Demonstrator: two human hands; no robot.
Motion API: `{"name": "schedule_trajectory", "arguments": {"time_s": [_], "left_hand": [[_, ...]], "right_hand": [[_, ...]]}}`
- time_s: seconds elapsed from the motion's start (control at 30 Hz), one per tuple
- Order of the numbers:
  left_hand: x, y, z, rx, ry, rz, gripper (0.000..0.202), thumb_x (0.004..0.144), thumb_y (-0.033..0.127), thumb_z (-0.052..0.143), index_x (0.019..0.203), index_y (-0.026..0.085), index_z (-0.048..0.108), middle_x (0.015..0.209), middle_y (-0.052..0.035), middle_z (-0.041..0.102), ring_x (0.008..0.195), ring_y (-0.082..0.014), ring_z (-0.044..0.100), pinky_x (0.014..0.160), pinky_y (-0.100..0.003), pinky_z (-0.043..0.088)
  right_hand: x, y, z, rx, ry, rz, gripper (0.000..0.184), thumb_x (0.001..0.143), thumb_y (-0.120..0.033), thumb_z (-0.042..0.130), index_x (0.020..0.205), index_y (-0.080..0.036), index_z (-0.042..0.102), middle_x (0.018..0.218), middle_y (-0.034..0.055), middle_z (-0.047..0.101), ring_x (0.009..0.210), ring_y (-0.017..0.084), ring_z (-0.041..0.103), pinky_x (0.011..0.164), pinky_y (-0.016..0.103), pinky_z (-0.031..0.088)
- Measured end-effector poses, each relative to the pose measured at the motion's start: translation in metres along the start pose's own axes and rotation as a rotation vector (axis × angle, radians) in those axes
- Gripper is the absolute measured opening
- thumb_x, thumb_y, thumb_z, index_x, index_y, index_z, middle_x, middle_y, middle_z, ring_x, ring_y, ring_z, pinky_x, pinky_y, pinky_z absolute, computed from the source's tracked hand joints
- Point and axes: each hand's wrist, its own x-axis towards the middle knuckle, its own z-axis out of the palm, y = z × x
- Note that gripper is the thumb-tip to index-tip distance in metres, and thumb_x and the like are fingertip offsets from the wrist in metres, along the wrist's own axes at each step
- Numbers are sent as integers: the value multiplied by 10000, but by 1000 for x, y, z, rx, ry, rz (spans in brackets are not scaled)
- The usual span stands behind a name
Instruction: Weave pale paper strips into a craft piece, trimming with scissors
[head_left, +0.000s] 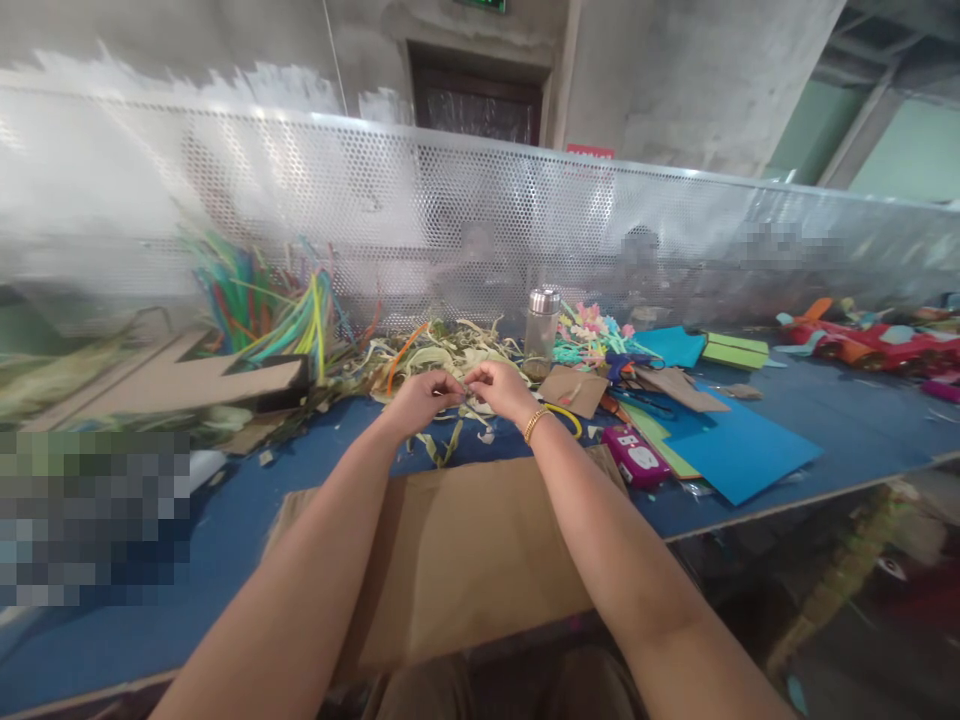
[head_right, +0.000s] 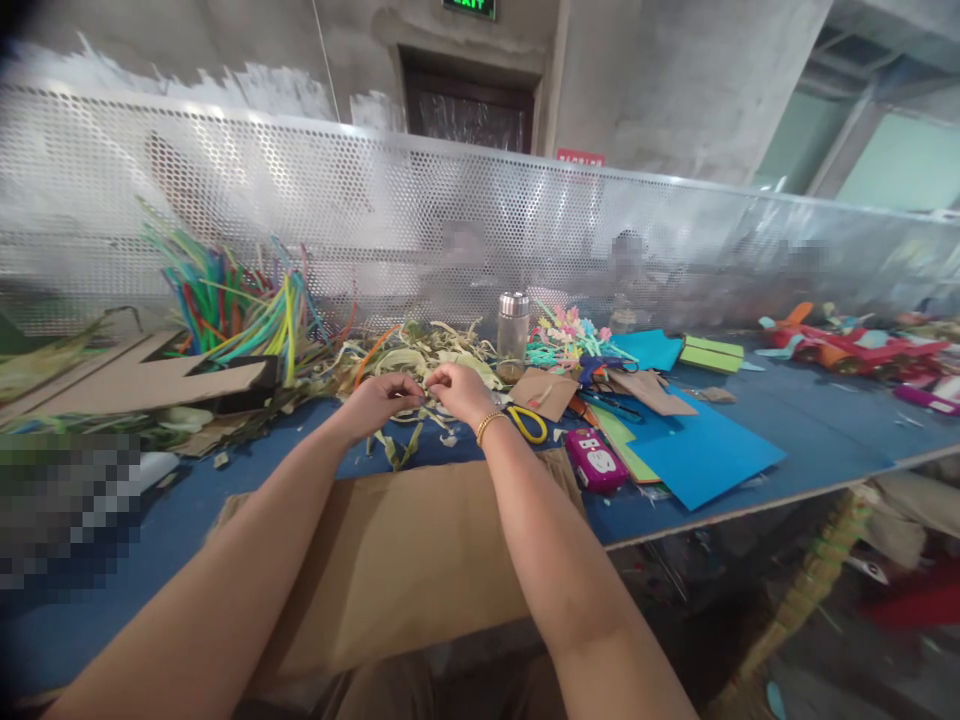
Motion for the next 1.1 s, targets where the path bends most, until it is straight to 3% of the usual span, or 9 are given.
{"name": "schedule_trajectory", "arguments": {"time_s": [0.33,0.53,0.87,1.1], "left_hand": [[4,-14,3,-125,-45,-55,244,617,364,732,718,167,629,680,-15,639,651,-148,582,648,-285,466],[4,-15,2,-79,-31,-63,255,613,390,735,708,176,635,667,-18,641,638,-156,577,614,-282,451],[4,-16,4,-34,-41,-23,170,694,330,642,762,180,599,648,5,613,591,-130,530,584,-256,415],[1,-12,5,-16,-31,-51,124,699,291,633,715,187,569,628,-5,631,583,-146,560,582,-267,435]], "right_hand": [[-6,-10,-3,-179,-26,-150,138,798,-145,611,900,-182,696,885,15,710,779,130,640,745,247,471],[-8,-19,-8,-388,-12,-241,81,774,-189,676,835,-188,729,869,31,665,788,141,592,770,263,435],[-10,-20,-2,-528,17,-256,56,808,-153,592,781,-171,639,898,61,612,899,188,542,845,311,408],[-9,-19,-4,-543,108,-267,86,838,-166,556,787,-180,624,911,70,614,951,202,541,898,332,407]]}}
